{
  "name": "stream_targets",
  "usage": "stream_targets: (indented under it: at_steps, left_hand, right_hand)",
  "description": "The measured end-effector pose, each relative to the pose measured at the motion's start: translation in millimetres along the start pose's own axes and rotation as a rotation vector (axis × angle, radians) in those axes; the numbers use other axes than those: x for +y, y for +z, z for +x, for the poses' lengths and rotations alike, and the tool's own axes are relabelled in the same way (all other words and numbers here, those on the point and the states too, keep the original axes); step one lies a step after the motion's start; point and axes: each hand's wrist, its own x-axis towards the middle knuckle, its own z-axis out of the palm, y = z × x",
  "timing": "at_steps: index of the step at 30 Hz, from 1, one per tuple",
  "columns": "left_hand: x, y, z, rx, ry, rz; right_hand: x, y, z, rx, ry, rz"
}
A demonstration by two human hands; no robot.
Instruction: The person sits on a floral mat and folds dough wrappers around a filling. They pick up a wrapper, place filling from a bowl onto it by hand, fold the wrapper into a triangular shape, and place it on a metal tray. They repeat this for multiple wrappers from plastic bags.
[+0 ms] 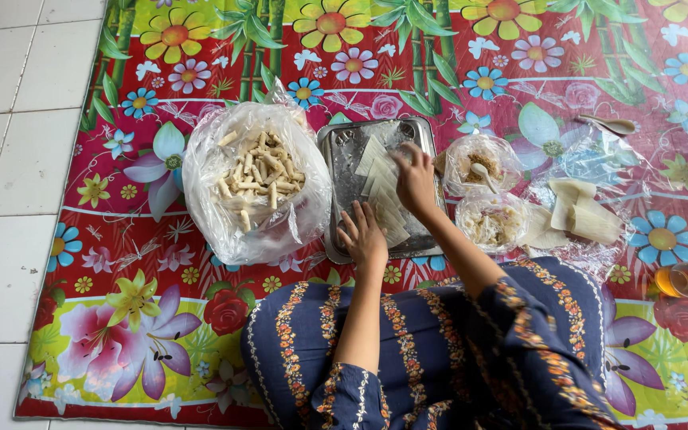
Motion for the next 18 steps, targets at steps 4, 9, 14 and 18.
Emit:
stream_targets:
  at_steps: [4, 9, 14, 18]
  left_hand:
    - [2, -2, 3, 0.016, -0.018, -0.029]
    - [4, -1, 1, 0.034, -0.034, -0.014]
    - [5, -9, -1, -0.018, -0.048, -0.007]
    - [4, -11, 0, -0.016, -0.047, -0.013]
  right_hand:
    - [-9, -55, -45, -0.318, -0.411, -0.215]
    - [-15, -74, -71, -0.493, -0.481, -0.425]
    - [-19, -64, -59, -0.471, -0.396, -0.512]
    - [-26, -69, -40, -0.587, -0.289, -0.479]
